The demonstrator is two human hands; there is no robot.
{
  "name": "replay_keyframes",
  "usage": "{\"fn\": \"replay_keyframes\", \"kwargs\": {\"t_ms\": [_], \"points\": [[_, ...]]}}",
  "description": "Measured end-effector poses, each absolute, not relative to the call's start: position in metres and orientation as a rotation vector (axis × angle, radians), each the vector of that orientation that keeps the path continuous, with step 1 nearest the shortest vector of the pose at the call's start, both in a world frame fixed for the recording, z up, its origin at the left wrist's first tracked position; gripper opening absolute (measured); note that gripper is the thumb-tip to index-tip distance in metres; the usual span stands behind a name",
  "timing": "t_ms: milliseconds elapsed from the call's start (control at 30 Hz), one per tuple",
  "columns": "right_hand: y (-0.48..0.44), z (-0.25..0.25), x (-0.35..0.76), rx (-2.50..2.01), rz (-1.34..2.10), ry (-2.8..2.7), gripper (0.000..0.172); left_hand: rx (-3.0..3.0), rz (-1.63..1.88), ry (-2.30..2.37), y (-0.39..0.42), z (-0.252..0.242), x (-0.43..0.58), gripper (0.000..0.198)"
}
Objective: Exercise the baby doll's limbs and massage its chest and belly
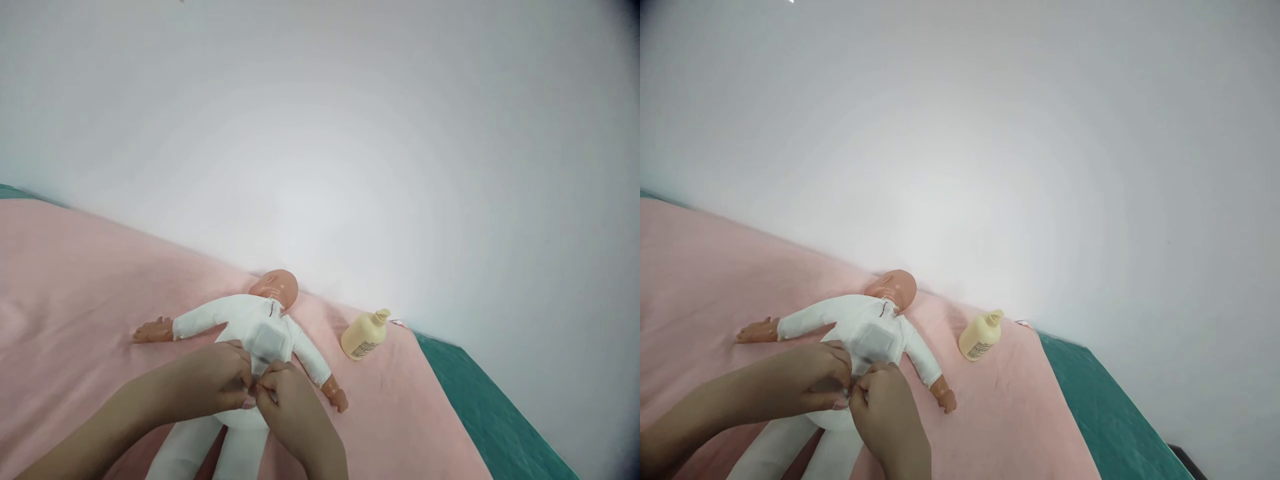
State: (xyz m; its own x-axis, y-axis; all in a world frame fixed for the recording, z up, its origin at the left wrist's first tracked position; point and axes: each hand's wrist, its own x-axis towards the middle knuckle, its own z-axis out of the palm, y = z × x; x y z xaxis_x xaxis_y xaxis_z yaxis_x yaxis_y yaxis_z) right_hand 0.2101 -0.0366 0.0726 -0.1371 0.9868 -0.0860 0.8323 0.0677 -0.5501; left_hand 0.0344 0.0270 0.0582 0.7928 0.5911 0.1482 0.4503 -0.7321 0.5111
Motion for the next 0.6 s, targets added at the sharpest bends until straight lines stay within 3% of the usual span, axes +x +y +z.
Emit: {"fn": "replay_keyframes", "kwargs": {"t_ms": [300,600], "points": [[-0.038,0.074,0.217,-1.726,0.664,-2.029,0.030,2.524,0.346,0.689,0.033,0.065,0.028,0.012],[-0.033,0.072,0.222,-1.724,0.578,-1.987,0.030,2.555,0.492,0.704,0.043,0.051,0.034,0.017]]}}
